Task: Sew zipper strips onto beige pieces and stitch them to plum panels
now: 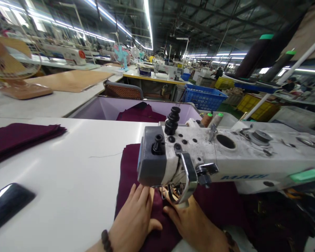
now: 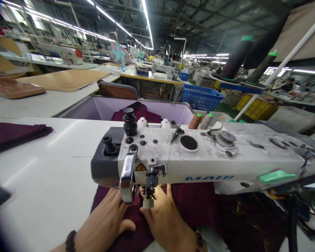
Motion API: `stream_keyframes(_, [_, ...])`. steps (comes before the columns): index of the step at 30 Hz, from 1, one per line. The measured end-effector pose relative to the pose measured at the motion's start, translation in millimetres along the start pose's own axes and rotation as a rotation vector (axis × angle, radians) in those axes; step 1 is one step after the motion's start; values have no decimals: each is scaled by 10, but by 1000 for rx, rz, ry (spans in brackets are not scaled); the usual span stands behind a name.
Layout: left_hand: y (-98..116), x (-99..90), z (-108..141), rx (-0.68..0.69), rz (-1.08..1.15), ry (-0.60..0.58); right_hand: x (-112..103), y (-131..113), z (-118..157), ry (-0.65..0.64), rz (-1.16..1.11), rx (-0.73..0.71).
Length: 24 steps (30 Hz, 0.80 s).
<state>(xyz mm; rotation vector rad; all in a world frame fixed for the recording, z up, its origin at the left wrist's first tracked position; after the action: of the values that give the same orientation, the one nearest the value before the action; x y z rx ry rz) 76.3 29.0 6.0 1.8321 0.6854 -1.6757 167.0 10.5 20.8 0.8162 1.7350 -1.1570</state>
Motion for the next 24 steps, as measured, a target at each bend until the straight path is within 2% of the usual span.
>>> stream_keyframes(5, [-2, 57, -26, 17, 8, -20, -7, 14, 4, 5, -26, 14])
stream_keyframes(9, [-12, 62, -24, 11, -9, 19, 47, 26, -50, -20, -18, 23])
stream_keyframes(12, [-29, 83, -12, 18, -7, 40, -89, -20, -25, -72, -22, 14])
stream_keyframes(14, [-35, 105, 2, 44, 11, 76, -379, -130, 79, -130, -50, -53])
stream_keyframes(17, [-59, 142, 23, 65, 19, 154, -1152, -397, 271, -130, -131, -281])
stream_keyframes(18, [-65, 154, 27, 67, 8, 173, -1544, -416, 272, 35, -130, -306])
stream_keyframes(20, [-63, 169, 26, 72, -37, 188, -2354, -207, 205, 546, 71, -73])
stream_keyframes(21, [-54, 171, 22, 79, -66, 183, -2542, -193, 98, 597, 224, -85])
stream_keyframes(22, [-42, 170, 16, 87, -97, 171, -2632, -175, -61, 575, 343, -136])
stream_keyframes(24, [-22, 158, 6, 99, -150, 145, -2632, -48, -425, 423, 487, -206])
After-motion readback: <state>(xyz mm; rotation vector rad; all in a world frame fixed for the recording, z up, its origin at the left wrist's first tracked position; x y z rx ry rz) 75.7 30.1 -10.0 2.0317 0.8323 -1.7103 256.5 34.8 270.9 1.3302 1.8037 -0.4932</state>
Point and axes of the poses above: each hand's wrist, its own z-axis away from the middle knuckle, its own x-axis out of the palm, y = z × x, the point moved 8 cm from there along -z, towards the middle knuckle, and after that the axes turned 4 degrees about x, right-handed, at the moved point
